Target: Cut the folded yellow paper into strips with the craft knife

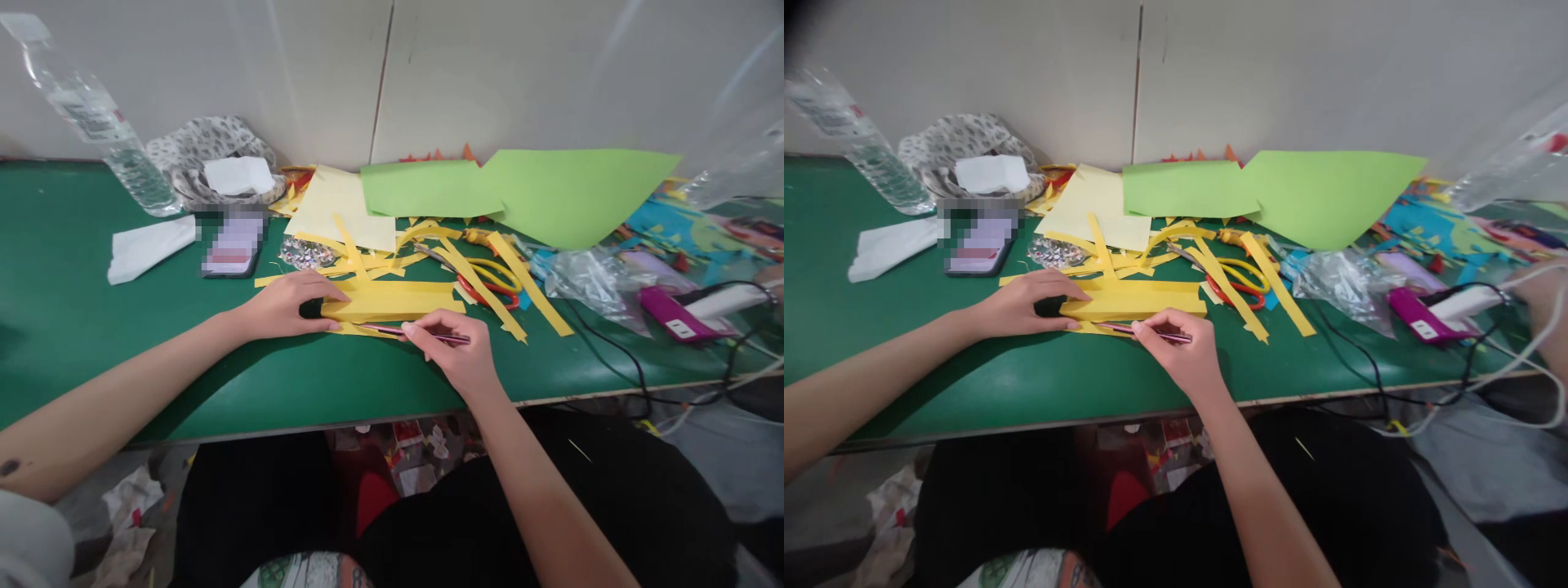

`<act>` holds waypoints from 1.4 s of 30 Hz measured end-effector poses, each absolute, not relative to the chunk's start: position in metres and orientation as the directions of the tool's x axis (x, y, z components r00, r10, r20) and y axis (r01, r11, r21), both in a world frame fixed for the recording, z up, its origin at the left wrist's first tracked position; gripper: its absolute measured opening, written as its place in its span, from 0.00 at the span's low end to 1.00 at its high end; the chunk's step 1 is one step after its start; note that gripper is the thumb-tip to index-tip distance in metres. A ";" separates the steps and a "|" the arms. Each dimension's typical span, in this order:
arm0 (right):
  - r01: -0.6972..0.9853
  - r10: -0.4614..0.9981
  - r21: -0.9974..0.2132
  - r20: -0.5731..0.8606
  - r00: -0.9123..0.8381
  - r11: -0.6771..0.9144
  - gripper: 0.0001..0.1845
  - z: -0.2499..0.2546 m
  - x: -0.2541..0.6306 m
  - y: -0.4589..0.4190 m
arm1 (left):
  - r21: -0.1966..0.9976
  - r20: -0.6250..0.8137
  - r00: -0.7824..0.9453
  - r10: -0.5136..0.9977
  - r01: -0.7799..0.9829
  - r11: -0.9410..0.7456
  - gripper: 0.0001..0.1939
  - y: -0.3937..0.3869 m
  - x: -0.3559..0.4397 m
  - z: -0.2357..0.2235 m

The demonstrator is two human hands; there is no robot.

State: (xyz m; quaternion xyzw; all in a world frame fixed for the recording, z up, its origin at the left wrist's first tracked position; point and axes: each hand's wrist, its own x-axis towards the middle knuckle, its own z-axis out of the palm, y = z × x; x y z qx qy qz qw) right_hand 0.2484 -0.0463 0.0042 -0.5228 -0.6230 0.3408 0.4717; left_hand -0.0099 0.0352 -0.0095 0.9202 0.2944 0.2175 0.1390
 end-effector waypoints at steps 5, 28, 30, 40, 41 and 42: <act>0.321 0.978 -0.925 0.209 -0.019 0.204 0.10 0.003 0.249 -0.040 | 0.388 0.316 0.730 0.606 0.483 -0.785 0.22 0.035 -0.010 -0.010; 0.325 0.969 -0.920 0.243 0.036 0.219 0.11 -0.001 0.255 -0.047 | 0.394 0.325 0.729 0.602 0.474 -0.787 0.21 0.034 -0.010 -0.010; 0.327 0.970 -0.921 0.240 0.042 0.214 0.12 -0.001 0.256 -0.047 | 0.397 0.320 0.726 0.608 0.480 -0.782 0.21 0.034 -0.009 -0.009; 0.332 0.967 -0.916 0.251 0.039 0.224 0.11 -0.002 0.260 -0.046 | 0.396 0.324 0.737 0.593 0.463 -0.793 0.21 0.036 -0.010 -0.011; 0.338 0.968 -0.914 0.249 0.035 0.223 0.11 -0.002 0.261 -0.046 | 0.397 0.326 0.738 0.591 0.461 -0.794 0.21 0.036 -0.010 -0.012; 0.345 0.968 -0.912 0.249 0.029 0.224 0.11 -0.002 0.261 -0.046 | 0.399 0.327 0.737 0.592 0.460 -0.793 0.21 0.036 -0.011 -0.012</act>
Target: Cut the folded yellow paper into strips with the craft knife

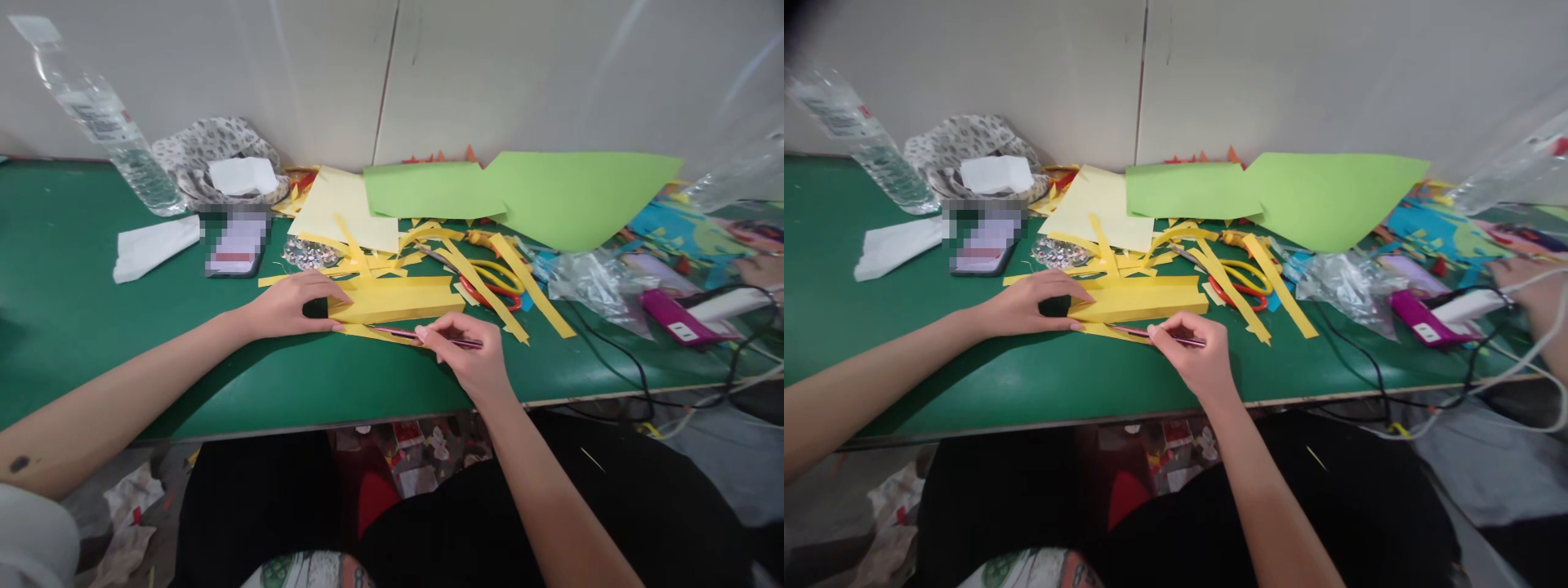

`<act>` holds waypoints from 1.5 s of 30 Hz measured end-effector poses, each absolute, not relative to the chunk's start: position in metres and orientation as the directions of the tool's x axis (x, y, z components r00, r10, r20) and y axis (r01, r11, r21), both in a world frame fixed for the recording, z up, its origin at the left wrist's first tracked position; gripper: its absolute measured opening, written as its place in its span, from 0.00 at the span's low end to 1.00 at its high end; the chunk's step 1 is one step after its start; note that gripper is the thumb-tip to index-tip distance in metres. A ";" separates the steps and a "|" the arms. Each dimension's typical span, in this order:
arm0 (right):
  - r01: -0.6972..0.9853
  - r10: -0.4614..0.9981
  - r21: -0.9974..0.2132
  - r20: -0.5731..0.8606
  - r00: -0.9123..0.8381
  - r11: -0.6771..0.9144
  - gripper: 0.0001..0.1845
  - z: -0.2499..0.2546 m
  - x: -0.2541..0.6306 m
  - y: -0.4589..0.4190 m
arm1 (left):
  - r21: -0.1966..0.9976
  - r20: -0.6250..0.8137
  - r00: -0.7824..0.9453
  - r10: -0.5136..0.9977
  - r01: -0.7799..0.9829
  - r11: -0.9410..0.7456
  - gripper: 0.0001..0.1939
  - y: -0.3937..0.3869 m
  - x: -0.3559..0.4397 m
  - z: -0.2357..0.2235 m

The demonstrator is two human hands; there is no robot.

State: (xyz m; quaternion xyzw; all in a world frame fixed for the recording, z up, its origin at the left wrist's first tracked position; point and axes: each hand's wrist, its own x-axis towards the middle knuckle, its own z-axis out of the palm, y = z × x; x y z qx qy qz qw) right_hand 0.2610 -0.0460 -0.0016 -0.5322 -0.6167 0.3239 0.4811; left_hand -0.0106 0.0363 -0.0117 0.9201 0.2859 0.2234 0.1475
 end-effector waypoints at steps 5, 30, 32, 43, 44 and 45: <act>0.379 0.969 -0.896 0.247 -0.009 0.232 0.10 -0.001 0.263 -0.046 | 0.406 0.322 0.733 0.599 0.465 -0.787 0.21 0.036 -0.010 -0.011; 0.428 0.972 -0.876 0.234 -0.028 0.223 0.12 0.001 0.274 -0.056 | 0.386 0.322 0.742 0.587 0.463 -0.798 0.17 0.036 -0.011 -0.011; 0.432 0.972 -0.873 0.233 -0.037 0.226 0.12 0.000 0.274 -0.056 | 0.383 0.334 0.733 0.592 0.468 -0.796 0.18 0.036 -0.011 -0.012; 0.433 0.970 -0.872 0.241 -0.024 0.227 0.13 -0.002 0.276 -0.056 | 0.341 0.426 0.659 0.620 0.517 -0.785 0.16 0.035 -0.011 -0.014; 0.436 0.968 -0.871 0.249 -0.008 0.227 0.12 -0.003 0.277 -0.056 | 0.329 0.449 0.644 0.620 0.526 -0.784 0.16 0.035 -0.011 -0.014; 0.439 0.966 -0.869 0.258 0.012 0.227 0.12 -0.004 0.277 -0.056 | 0.318 0.468 0.631 0.619 0.533 -0.784 0.16 0.035 -0.012 -0.014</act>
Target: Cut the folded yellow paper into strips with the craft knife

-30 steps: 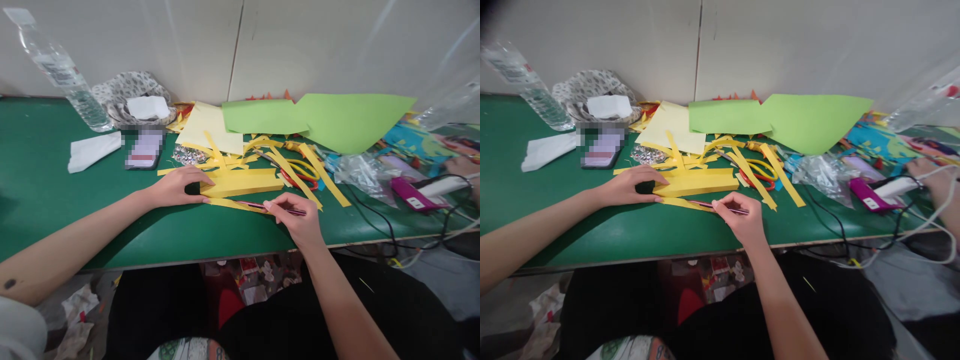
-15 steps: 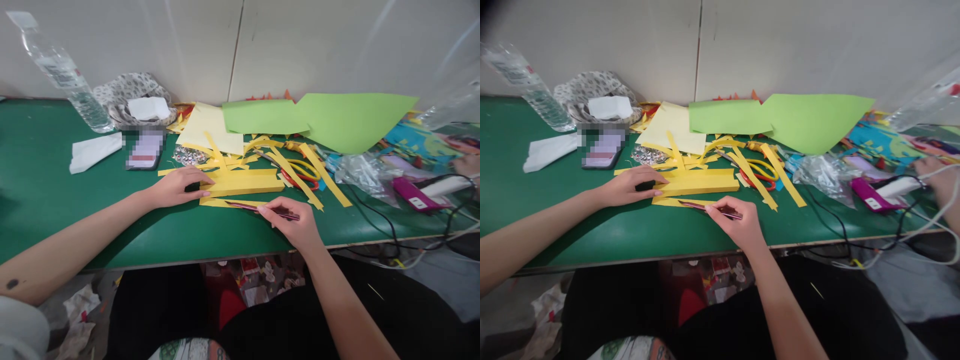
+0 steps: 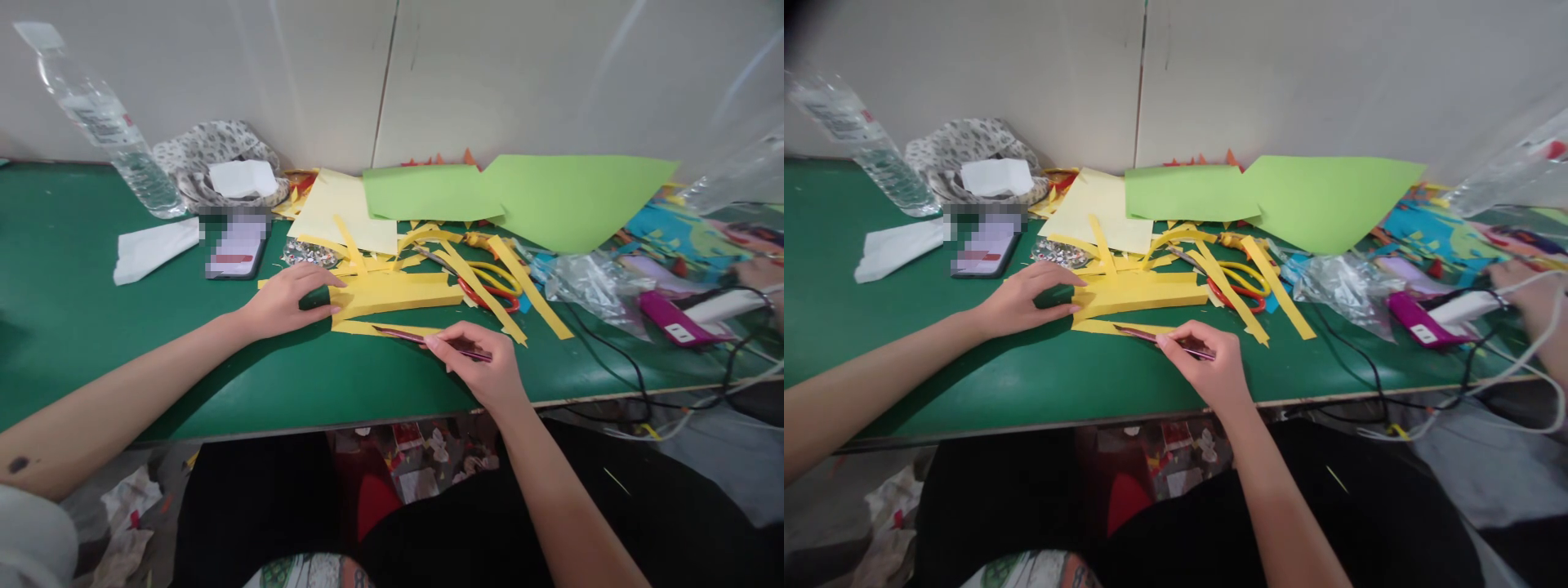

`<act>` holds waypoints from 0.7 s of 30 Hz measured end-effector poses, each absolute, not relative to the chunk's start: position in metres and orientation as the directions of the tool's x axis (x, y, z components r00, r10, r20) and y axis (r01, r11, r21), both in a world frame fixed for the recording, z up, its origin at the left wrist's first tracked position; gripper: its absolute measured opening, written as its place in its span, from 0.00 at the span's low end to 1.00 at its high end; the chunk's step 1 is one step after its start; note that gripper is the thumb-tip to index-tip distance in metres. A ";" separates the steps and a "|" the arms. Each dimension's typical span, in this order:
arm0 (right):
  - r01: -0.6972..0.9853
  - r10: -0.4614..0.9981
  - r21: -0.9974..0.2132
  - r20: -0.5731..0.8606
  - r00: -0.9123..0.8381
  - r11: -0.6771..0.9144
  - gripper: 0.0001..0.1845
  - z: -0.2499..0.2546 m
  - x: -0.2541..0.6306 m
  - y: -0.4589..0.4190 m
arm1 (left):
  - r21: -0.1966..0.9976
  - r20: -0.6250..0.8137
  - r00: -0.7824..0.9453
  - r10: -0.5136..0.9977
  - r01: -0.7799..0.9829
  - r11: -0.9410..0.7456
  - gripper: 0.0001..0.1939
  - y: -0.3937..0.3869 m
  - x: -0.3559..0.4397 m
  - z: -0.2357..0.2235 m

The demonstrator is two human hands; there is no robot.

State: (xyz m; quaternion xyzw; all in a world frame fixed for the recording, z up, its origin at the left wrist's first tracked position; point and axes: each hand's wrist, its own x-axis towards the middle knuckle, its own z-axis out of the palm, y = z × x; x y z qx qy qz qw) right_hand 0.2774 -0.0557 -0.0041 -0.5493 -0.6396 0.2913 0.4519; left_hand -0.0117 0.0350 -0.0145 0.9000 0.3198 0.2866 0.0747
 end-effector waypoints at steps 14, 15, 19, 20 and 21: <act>0.376 0.908 -0.912 0.287 0.305 0.162 0.12 -0.002 0.273 -0.053 | 0.030 0.507 0.782 0.362 0.404 -0.914 0.07 0.026 -0.010 -0.005; 0.371 0.886 -0.911 0.314 0.341 0.180 0.12 -0.002 0.273 -0.054 | 0.012 0.489 0.799 0.350 0.395 -0.919 0.07 0.024 -0.009 -0.004; 0.394 0.771 -0.878 0.444 0.456 0.273 0.18 -0.004 0.272 -0.054 | 0.018 0.460 0.800 0.384 0.424 -0.905 0.08 0.023 -0.008 -0.004; 0.396 0.755 -0.870 0.465 0.461 0.294 0.21 -0.005 0.272 -0.055 | 0.035 0.462 0.785 0.412 0.448 -0.893 0.08 0.024 -0.009 -0.004; 0.393 0.750 -0.865 0.477 0.458 0.311 0.23 -0.006 0.272 -0.055 | 0.054 0.465 0.768 0.440 0.472 -0.880 0.08 0.025 -0.009 -0.005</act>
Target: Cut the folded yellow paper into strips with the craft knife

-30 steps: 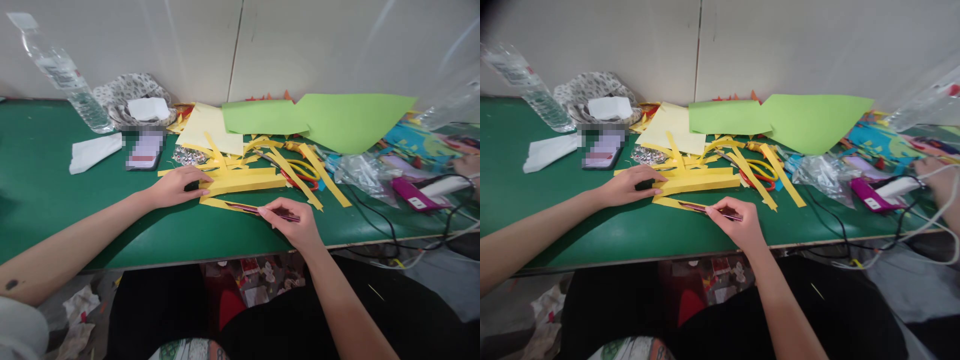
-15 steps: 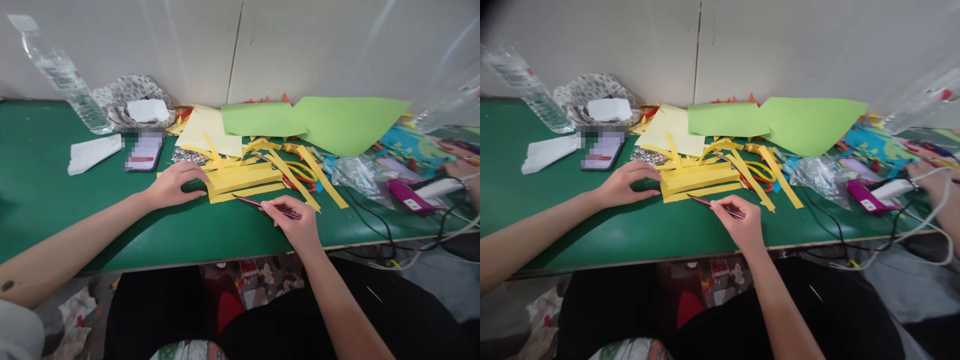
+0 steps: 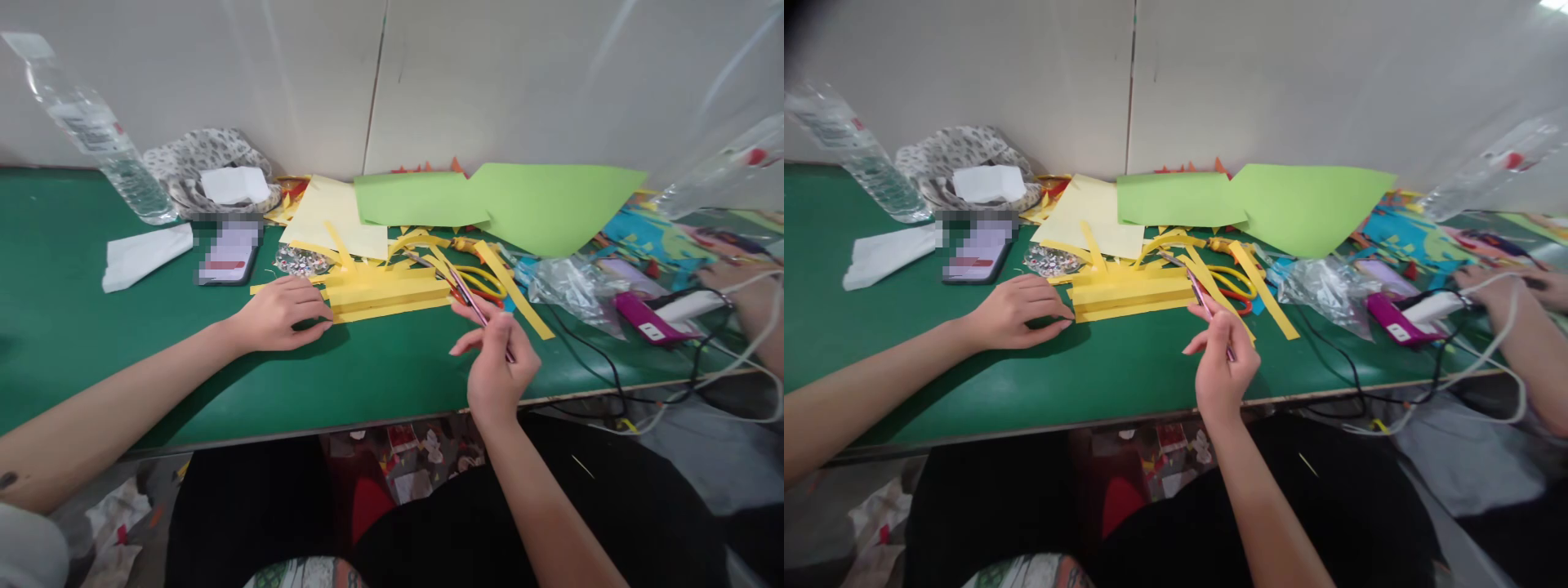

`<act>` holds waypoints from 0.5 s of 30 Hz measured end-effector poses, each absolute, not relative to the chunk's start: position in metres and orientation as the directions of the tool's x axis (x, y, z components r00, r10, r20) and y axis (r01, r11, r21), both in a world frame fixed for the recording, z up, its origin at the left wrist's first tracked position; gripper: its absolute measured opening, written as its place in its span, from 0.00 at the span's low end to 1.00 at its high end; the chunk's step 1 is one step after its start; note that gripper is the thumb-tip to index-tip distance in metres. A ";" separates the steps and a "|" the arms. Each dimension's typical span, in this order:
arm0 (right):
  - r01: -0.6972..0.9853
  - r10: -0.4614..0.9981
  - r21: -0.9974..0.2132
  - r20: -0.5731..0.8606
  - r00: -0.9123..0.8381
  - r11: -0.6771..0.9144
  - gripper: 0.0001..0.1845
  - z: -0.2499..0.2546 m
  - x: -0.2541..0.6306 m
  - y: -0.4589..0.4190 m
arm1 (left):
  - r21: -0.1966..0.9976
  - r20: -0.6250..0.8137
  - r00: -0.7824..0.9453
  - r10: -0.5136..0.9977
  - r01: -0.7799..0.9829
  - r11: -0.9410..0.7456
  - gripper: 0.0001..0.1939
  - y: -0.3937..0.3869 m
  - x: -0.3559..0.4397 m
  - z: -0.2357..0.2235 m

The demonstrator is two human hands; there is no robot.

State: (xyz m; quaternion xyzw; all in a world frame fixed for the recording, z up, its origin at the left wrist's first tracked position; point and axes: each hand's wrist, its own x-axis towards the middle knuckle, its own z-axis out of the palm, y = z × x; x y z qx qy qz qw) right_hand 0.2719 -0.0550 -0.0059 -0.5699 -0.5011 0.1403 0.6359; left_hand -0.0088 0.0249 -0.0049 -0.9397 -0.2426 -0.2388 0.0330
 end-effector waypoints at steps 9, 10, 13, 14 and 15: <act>0.644 0.883 -0.653 0.464 -0.074 0.398 0.08 -0.006 0.240 -0.046 | 0.345 0.444 0.516 0.733 0.656 -0.671 0.07 0.029 -0.006 -0.012; 0.685 0.886 -0.597 0.432 -0.165 0.419 0.06 -0.005 0.234 -0.044 | 0.393 0.425 0.499 0.755 0.650 -0.651 0.08 0.028 -0.004 -0.013; 0.695 0.818 -0.441 0.394 -0.419 0.568 0.02 -0.004 0.218 -0.039 | 0.509 0.361 0.449 0.817 0.640 -0.576 0.10 0.026 0.002 -0.012; 0.685 0.790 -0.399 0.383 -0.479 0.609 0.04 -0.004 0.216 -0.038 | 0.533 0.343 0.435 0.833 0.639 -0.554 0.10 0.026 0.004 -0.012; 0.677 0.769 -0.368 0.369 -0.522 0.637 0.05 -0.004 0.214 -0.037 | 0.543 0.335 0.426 0.840 0.642 -0.542 0.10 0.025 0.006 -0.012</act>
